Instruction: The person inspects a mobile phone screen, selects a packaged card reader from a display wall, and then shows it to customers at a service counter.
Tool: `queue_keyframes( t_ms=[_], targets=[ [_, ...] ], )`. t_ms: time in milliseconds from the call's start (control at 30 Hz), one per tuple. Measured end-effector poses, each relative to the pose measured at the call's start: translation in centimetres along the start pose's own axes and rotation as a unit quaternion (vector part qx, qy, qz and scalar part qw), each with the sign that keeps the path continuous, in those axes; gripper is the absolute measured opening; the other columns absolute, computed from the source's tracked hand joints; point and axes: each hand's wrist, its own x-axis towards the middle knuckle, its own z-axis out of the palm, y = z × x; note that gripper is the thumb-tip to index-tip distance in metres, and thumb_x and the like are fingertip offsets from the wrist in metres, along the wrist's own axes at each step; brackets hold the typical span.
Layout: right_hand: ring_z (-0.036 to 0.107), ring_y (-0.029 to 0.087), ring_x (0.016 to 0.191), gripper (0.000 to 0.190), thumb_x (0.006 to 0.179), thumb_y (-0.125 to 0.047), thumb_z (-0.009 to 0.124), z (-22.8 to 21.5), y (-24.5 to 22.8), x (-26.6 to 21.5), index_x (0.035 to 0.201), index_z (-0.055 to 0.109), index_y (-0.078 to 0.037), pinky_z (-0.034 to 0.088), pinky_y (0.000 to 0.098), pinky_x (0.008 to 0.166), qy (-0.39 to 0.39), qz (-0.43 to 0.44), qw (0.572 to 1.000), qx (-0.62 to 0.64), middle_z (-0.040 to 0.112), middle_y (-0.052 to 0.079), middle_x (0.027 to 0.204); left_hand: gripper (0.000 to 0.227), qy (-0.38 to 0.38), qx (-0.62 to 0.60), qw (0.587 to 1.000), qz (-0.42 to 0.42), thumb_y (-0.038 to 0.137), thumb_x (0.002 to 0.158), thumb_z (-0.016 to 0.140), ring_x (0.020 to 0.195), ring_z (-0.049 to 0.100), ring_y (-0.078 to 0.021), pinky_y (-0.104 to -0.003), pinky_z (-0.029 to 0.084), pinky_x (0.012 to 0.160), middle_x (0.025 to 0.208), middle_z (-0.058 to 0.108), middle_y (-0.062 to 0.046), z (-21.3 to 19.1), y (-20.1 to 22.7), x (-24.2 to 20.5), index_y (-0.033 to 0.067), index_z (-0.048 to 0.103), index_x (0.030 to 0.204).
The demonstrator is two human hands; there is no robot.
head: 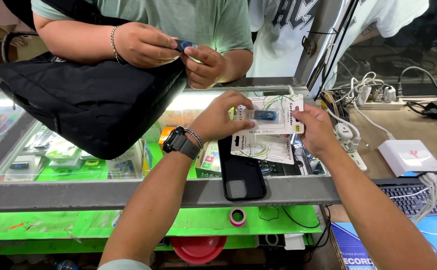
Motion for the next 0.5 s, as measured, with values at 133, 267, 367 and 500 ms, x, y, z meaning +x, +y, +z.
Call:
queue_keyframes(
  t_ms=[133,267,367,500],
  targets=[
    [0.076,0.025,0.083,0.020,0.098,-0.005,0.059,-1.6,1.4,1.1,0.112,0.066,0.007,0.062,0.0336,0.072,-0.016,-0.015,1.000,0.006,0.074,0.022,0.097,0.038,0.000,-0.004,1.000,0.005,0.017,0.078,0.088,0.113,0.065,-0.0404,-0.055,0.056,0.096,0.117,0.066,-0.015,0.0,-0.6,0.6,0.0149,0.074,0.114],
    [0.075,0.025,0.077,0.017,0.098,-0.003,0.060,0.7,-0.6,-1.7,0.108,0.065,0.009,0.063,0.0359,0.072,-0.015,-0.005,1.000,-0.019,0.073,0.021,0.092,0.040,0.013,0.010,0.999,0.028,0.027,0.075,0.090,0.107,0.067,-0.0384,-0.052,0.056,0.096,0.111,0.066,-0.012,1.1,-1.6,-0.5,0.0160,0.074,0.110],
    [0.075,0.020,0.076,0.014,0.100,-0.006,0.060,0.7,-0.4,-0.9,0.108,0.065,0.005,0.063,0.0316,0.073,-0.007,-0.032,0.999,-0.033,0.072,0.015,0.091,0.045,0.068,0.060,0.996,0.011,0.042,0.078,0.087,0.099,0.069,-0.0330,-0.050,0.058,0.092,0.106,0.066,-0.009,-0.3,-0.1,0.0,0.0184,0.070,0.113],
    [0.076,0.015,0.081,0.012,0.100,-0.007,0.062,0.4,0.1,-0.6,0.109,0.066,0.000,0.062,0.0276,0.075,0.028,-0.055,0.997,-0.040,0.072,0.011,0.092,0.051,0.271,0.046,0.956,-0.100,0.062,0.088,0.070,0.074,0.066,-0.0225,-0.042,0.056,0.071,0.082,0.057,0.003,-0.9,-1.9,0.5,0.0266,0.049,0.118]
  ],
)
